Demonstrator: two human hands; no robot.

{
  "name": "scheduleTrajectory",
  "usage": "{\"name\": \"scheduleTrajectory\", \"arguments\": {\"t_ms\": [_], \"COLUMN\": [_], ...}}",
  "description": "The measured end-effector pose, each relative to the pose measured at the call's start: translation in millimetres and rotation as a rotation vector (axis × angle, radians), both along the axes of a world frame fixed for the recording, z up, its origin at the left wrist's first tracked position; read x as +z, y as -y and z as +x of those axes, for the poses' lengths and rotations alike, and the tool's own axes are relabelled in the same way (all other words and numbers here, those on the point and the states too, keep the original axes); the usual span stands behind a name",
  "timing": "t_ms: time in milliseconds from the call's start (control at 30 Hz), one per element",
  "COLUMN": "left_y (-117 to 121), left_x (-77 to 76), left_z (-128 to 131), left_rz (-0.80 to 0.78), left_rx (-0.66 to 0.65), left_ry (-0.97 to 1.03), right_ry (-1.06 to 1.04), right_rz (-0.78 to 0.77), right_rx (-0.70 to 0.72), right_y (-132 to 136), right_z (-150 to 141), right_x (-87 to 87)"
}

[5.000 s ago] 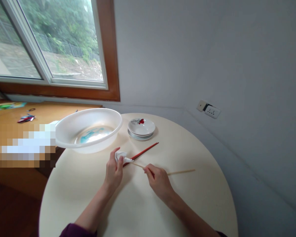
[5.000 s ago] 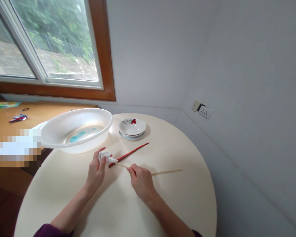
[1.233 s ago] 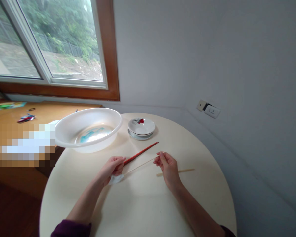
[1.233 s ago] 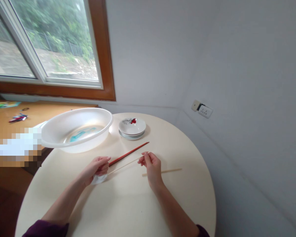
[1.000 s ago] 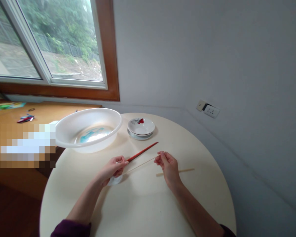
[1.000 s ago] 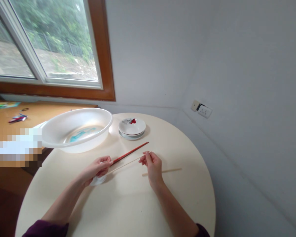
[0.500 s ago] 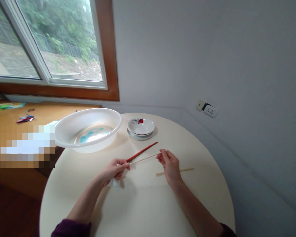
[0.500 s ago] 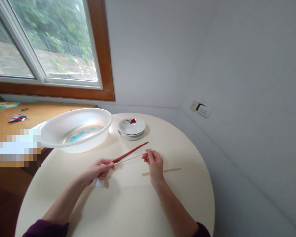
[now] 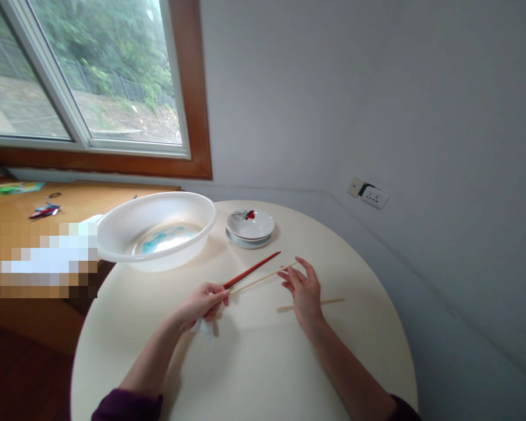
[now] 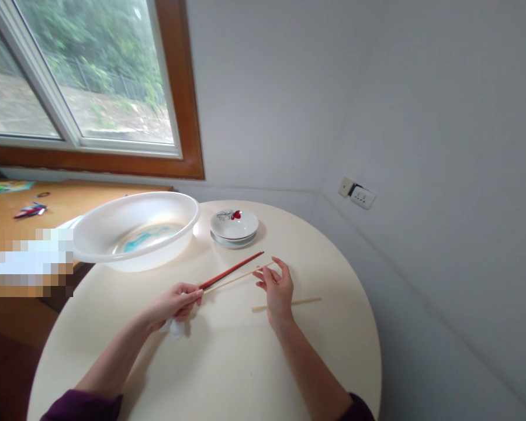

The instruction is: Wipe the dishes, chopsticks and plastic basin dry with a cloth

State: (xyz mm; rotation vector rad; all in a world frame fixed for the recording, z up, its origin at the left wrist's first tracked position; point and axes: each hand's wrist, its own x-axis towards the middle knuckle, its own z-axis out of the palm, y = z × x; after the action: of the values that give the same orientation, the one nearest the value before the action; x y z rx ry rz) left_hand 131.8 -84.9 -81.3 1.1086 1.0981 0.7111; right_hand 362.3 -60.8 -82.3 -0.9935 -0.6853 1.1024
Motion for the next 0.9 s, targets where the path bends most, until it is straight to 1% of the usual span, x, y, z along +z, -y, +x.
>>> {"name": "scheduleTrajectory", "arguments": {"t_ms": [200,367,500,700,900], "left_y": [-1,1,2,3,4], "left_x": [-1.0,0.8,1.4,4.3,5.2], "left_z": [2,3,3,6,8], "left_rz": [-0.007,-0.008,0.009,0.020,0.022], "left_rx": [-0.069,-0.078,-0.082,-0.135,-0.137], "left_ry": [-0.038,-0.091,-0.121,-0.155,-0.198], "right_ry": [0.041,0.100,0.109,0.138,0.148], "right_rz": [-0.004,0.011,0.022,0.013,-0.001], "right_rx": [0.013,0.032,0.056,0.076,0.087], "right_y": [1,5,5,7,5], "right_z": [-1,-7,-10,-10,-11], "right_x": [1.4,3.1,2.4,1.6,-0.2]}}
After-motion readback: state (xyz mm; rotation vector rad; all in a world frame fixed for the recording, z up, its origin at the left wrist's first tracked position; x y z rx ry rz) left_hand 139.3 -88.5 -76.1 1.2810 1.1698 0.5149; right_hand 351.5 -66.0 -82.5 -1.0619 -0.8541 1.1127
